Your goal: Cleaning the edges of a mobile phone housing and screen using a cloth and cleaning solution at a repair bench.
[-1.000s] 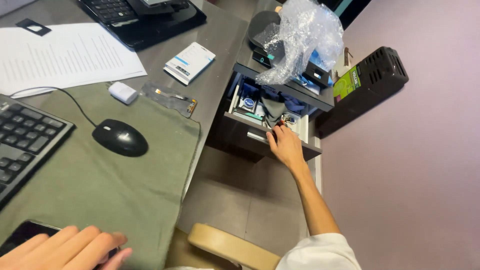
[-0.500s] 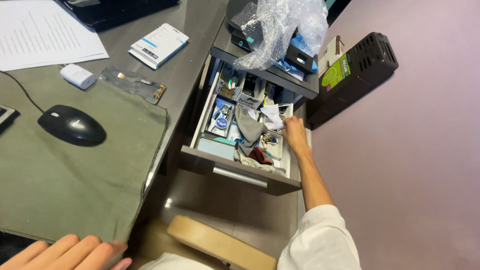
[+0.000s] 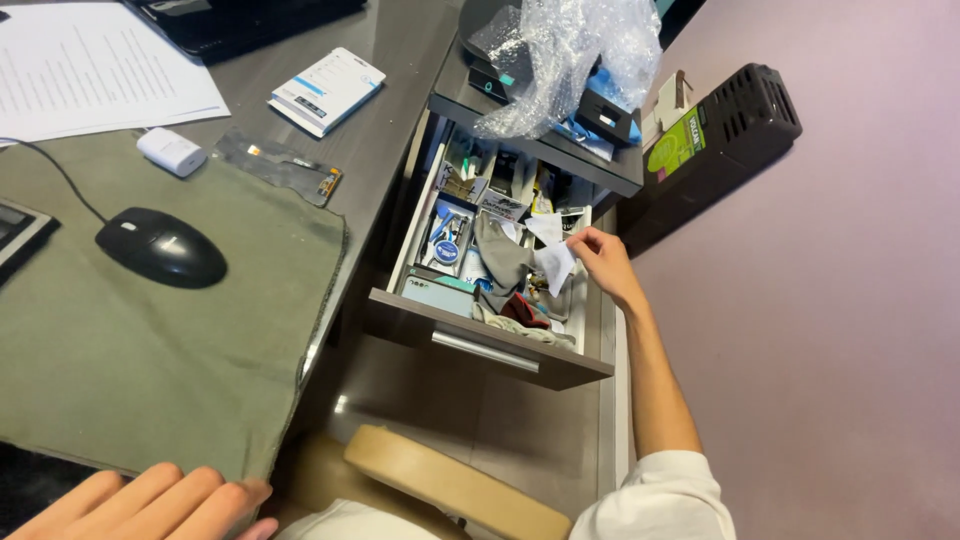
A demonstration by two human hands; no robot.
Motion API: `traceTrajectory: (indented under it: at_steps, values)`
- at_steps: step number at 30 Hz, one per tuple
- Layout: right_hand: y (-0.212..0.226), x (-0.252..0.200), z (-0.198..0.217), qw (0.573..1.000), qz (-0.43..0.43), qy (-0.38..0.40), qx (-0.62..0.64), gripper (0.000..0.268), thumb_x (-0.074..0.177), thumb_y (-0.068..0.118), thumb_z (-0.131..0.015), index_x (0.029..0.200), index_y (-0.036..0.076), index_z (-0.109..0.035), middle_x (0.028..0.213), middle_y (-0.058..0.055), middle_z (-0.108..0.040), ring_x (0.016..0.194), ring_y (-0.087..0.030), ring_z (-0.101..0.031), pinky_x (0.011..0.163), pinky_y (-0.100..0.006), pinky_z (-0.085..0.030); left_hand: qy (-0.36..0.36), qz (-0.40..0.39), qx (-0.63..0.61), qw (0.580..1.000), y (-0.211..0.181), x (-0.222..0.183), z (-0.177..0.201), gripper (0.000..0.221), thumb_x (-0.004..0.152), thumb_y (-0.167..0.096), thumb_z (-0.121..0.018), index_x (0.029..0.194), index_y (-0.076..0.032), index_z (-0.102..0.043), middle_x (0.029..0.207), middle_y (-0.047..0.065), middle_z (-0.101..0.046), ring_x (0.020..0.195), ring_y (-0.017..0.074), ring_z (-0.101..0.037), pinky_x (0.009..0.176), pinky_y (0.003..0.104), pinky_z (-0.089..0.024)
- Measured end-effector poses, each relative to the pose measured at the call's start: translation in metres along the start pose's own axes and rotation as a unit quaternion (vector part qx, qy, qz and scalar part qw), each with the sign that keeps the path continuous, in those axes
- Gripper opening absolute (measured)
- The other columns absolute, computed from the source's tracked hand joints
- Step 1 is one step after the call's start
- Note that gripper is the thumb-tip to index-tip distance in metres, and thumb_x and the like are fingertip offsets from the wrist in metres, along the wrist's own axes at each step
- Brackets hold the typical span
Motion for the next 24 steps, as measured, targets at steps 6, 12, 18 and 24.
traceTrajectory:
  at_steps: [6,12,18,24]
  values:
    - [-0.004,0.009,0.002,0.997,0.019,-0.008,-0.072,0.016,0.107,0.026,-0.072,0.101,0.014,-0.079,0.101,0.001,-0.08,0.09,-0.011,-0.068,0.087,-0.03,-0.051,-0.033,0.028,0.006,0.999,0.001,-0.017,0.015,0.034,0.106,-0.042,-0.05,0.092,-0.023,-0.075,0.059,-0.006,-0.055,0.049,0.0196,-0.052,0.049,0.041,-0.031]
    - [-0.045,0.027,0.008,0.99,0.037,-0.082,-0.105,0.008,0.101,0.014,-0.074,0.108,0.011,-0.071,0.107,-0.007,-0.072,0.101,-0.021,-0.067,0.092,-0.039,-0.056,-0.049,0.075,-0.001,0.996,0.009,-0.048,0.014,0.04,0.1,-0.034,-0.038,0.094,-0.026,-0.077,0.054,-0.008,-0.05,0.047,0.0195,-0.047,0.049,0.043,-0.028]
    - [0.004,0.026,-0.055,0.971,0.067,0.048,-0.224,0.049,0.106,0.038,-0.071,0.144,0.007,-0.066,0.145,-0.014,-0.071,0.128,-0.028,-0.069,0.106,-0.046,-0.056,-0.054,0.089,-0.008,0.995,0.01,-0.048,0.011,0.039,0.098,-0.03,-0.04,0.09,-0.025,-0.077,0.054,-0.006,-0.049,0.046,0.0198,-0.046,0.05,0.043,-0.028]
    - [0.007,0.016,-0.109,0.973,0.002,0.189,-0.128,0.039,0.105,0.017,-0.077,0.142,0.008,-0.074,0.116,-0.007,-0.08,0.1,-0.02,-0.075,0.093,-0.036,-0.059,-0.057,0.109,-0.015,0.992,0.011,-0.047,0.009,0.04,0.096,-0.034,-0.04,0.083,-0.027,-0.077,0.048,-0.006,-0.045,0.043,0.0197,-0.045,0.051,0.045,-0.027]
Point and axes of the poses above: each hand's wrist, its own x-axis towards the middle knuckle, its own z-axis out of the back of the hand, y = z × x, the point moved 10 cm from there along x, towards the middle knuckle
